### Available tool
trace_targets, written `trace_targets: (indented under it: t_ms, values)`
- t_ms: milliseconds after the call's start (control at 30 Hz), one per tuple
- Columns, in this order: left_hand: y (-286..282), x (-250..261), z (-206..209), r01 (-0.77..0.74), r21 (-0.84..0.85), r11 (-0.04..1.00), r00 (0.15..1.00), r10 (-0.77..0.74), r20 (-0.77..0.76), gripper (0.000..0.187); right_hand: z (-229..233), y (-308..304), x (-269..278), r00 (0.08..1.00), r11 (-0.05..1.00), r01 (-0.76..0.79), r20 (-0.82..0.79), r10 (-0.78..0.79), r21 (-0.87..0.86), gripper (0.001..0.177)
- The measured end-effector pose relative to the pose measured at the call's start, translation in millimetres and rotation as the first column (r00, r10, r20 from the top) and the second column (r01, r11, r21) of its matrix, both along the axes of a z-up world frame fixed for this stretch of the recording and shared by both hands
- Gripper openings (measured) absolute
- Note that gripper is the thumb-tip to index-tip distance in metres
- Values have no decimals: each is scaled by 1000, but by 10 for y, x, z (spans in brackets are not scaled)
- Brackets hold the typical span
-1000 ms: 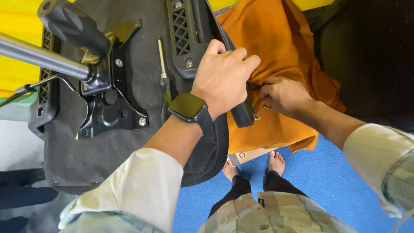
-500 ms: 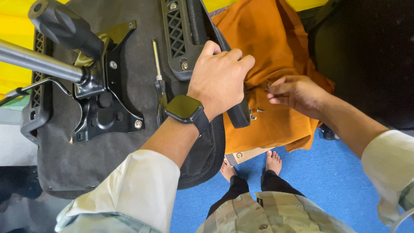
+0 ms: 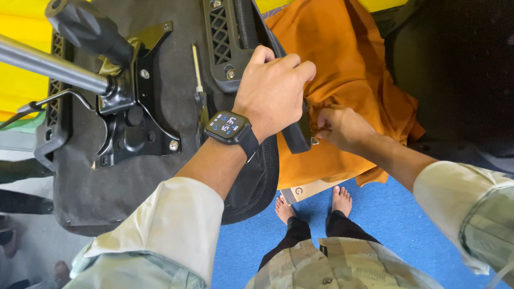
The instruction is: The person uses a screwdriver to fasten screws into the underside of an overturned office chair seat, securing the metal mounting plate and plastic frame. They repeatedly insert and tighten screws at multiple points around the seat base.
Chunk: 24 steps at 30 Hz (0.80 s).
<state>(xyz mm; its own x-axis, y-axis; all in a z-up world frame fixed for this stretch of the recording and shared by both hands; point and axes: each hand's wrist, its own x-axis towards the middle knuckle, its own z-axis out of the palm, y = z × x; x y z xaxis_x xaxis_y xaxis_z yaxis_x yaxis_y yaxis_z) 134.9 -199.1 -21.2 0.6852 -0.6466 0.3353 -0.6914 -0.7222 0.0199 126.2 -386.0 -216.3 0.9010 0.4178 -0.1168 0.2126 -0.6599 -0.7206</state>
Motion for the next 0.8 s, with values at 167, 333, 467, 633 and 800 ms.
trace_targets:
  t_ms: [167,333,467,633,800]
  values:
    - [-3,-142,32,33,-109,993,999,-36,-21,14,92,-29,-74,991,989,98,77,-107,112,23]
    - [-24,-397,64,22,-86,996,996,-29,-81,13,176,16,-147,978,973,200,-87,-191,115,22]
    - [-16,-468,91,34,-103,994,997,-41,-69,16,232,144,-201,1000,999,12,11,-11,-46,36]
    - [-18,-493,94,41,-105,994,996,-49,-76,18,266,289,-242,999,980,48,20,-45,-194,42]
    - [-7,-514,76,35,-101,994,996,-42,-72,17,255,306,-280,993,986,77,95,-64,-145,30]
